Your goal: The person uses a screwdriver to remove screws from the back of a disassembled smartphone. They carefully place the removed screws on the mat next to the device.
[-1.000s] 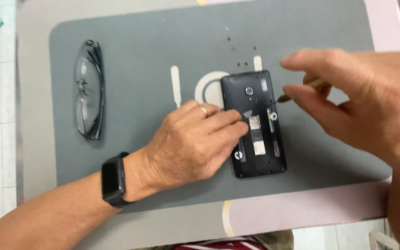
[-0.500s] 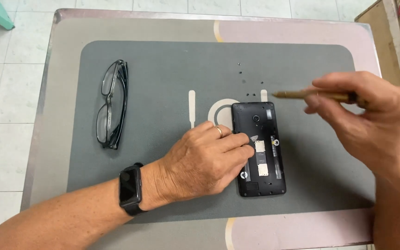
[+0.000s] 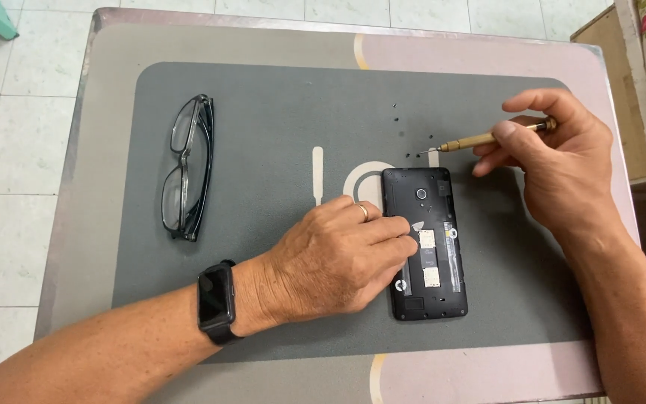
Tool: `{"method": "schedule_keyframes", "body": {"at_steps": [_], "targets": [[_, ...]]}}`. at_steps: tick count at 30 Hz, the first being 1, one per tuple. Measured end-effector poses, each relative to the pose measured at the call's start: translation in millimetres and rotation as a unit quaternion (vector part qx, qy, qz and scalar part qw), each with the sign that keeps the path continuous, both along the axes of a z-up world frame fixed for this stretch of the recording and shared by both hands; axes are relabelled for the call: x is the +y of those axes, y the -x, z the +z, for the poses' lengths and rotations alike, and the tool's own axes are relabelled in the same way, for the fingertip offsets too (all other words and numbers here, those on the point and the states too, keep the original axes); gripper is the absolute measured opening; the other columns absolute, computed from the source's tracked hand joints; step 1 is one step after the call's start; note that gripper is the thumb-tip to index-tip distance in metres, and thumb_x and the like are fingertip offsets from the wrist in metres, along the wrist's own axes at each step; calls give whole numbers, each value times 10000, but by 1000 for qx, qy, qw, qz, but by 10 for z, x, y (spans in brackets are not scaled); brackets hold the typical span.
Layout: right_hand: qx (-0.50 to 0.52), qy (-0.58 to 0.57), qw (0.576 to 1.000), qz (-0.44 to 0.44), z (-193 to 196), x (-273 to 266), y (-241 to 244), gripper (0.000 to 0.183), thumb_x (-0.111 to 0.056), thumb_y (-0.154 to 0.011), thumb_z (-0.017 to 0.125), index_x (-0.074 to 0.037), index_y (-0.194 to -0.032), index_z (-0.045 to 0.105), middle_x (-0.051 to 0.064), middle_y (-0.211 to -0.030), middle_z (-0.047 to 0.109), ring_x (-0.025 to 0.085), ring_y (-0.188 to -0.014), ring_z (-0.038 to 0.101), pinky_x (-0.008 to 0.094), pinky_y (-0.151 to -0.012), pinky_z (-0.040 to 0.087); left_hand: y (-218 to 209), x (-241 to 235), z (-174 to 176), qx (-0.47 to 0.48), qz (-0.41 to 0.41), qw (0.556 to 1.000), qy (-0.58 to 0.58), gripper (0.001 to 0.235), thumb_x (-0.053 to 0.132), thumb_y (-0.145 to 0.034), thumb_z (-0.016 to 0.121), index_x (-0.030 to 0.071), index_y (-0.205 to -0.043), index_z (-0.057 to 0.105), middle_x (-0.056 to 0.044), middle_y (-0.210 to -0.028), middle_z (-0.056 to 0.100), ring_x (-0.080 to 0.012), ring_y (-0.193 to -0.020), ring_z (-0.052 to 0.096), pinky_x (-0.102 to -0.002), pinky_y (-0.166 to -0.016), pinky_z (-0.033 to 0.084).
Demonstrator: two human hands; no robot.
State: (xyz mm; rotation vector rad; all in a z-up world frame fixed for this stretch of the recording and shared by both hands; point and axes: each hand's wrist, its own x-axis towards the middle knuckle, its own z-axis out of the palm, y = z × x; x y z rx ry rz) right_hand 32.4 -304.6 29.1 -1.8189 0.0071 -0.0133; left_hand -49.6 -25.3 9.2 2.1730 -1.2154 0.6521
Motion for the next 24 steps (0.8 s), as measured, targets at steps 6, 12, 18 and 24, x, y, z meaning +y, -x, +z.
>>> {"method": "schedule_keyframes", "body": {"at_steps": [6,12,18,24], "targets": [[-9,36,999,21,-3,20,6,200,-34,-1104,657,-69,-1297,621,238,-921,742,262,-675,748,299,-753,649,-5,-18,3,4,4,1000,5,77,77,-1030,692,100,-964,661,-19,-994,666,-255,-736,558,-378,-731,483],[-17,63,997,32,15,39,22,189,-64,-1104,658,-81,-1289,627,235,-960,763,241,-674,745,286,-774,626,-6,-15,-3,10,1,1000,2,61,81,-1023,705,101,-982,664,-21,-1005,667,-257,-749,557,-385,-712,465],[-28,63,997,46,9,23,19,196,-77,-1110,668,-71,-1300,623,231,-1001,772,230,-681,741,272,-770,619,-23,3,11,12,0,1000,0,72,86,-1023,718,101,-983,660,-18,-993,654,-251,-742,552,-380,-704,460],[-46,41,997,49,91,-38,76,249,-23,-1111,676,-36,-1353,621,216,-974,727,270,-700,746,317,-790,651,-122,38,85,150,-4,982,116,92,47,-1014,655,68,-973,736,-15,-902,747,-202,-769,700,-367,-744,578]]}}
